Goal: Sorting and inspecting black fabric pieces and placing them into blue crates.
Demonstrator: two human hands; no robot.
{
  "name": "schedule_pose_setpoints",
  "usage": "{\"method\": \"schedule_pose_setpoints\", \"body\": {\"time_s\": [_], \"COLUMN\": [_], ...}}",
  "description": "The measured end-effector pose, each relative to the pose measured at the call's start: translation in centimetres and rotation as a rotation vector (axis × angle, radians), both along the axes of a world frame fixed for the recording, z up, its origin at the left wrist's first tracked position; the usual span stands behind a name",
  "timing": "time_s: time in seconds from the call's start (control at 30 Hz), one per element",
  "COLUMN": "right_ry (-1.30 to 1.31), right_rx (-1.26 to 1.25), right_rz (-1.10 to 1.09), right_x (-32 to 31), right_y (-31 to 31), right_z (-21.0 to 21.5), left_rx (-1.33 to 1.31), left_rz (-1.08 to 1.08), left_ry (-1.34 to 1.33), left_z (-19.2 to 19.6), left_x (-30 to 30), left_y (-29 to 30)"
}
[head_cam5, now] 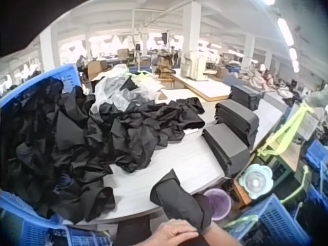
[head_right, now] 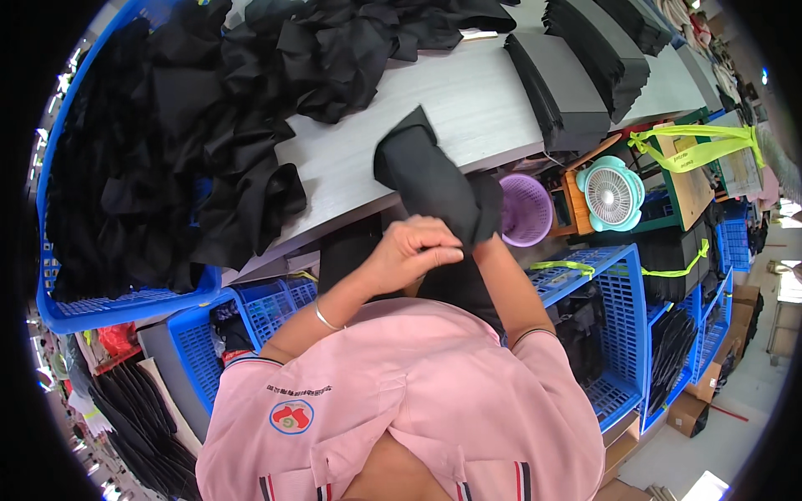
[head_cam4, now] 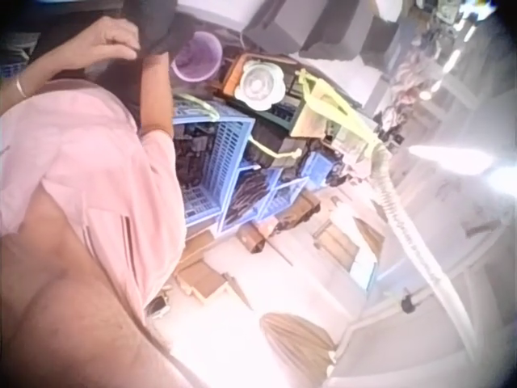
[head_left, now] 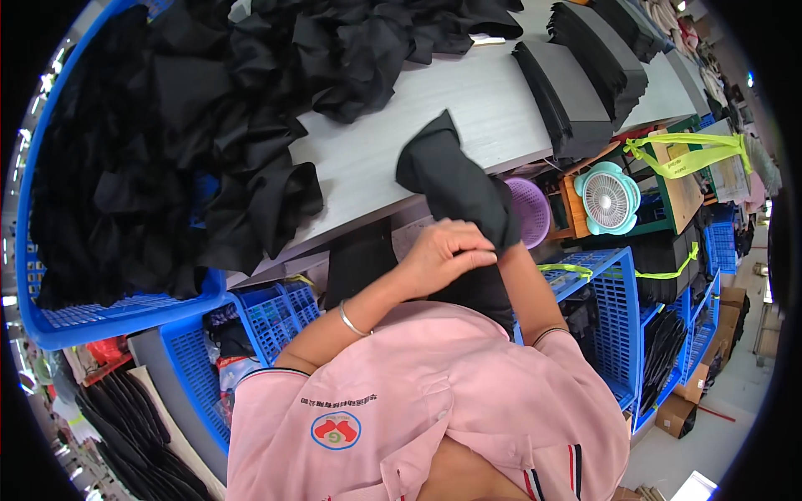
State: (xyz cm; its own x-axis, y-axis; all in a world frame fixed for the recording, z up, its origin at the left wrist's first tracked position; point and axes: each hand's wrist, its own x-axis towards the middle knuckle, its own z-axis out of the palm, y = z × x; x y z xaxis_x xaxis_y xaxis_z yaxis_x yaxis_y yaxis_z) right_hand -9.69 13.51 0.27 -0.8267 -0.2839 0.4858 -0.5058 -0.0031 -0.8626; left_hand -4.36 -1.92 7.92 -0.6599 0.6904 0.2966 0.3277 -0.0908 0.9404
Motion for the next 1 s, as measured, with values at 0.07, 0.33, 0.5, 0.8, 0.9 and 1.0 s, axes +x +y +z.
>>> {"method": "schedule_pose_setpoints", "body": {"time_s": [0.07,0.33,0.5,0.8,0.9,1.0], "right_ry": [-0.217,-0.655,-0.711,-0.301,-0.315,-0.483], "right_rx": [-0.329,-0.732,-1.04,-0.57,-0.216,-0.021], "right_rz": [-0.04,0.077,0.123,-0.277,-0.247,-0.108], "right_x": [-1.3,-1.2,0.5,3.6,6.5,11.7], "right_y": [-1.4,-2.3,-2.9,-6.9,-8.7,-7.0], "right_z": [0.7,2.1,1.5,3.4,4.1,6.1], "left_rx": [0.062,0.13,0.097,0.077,0.246,0.374], "left_rz": [-0.041,-0.151,-0.061,0.838,0.965,1.03], "left_ry": [-0.223,-0.244,-0.363,-0.029,-0.269,-0.235], "left_z": [-1.0,-0.4,0.4,-0.8,-3.5,-5.1], "left_x": [2.0,4.6,4.4,-5.0,-11.0,-15.8], "left_y": [-0.1,-1.1,-1.9,-0.9,-2.1,-7.3]}}
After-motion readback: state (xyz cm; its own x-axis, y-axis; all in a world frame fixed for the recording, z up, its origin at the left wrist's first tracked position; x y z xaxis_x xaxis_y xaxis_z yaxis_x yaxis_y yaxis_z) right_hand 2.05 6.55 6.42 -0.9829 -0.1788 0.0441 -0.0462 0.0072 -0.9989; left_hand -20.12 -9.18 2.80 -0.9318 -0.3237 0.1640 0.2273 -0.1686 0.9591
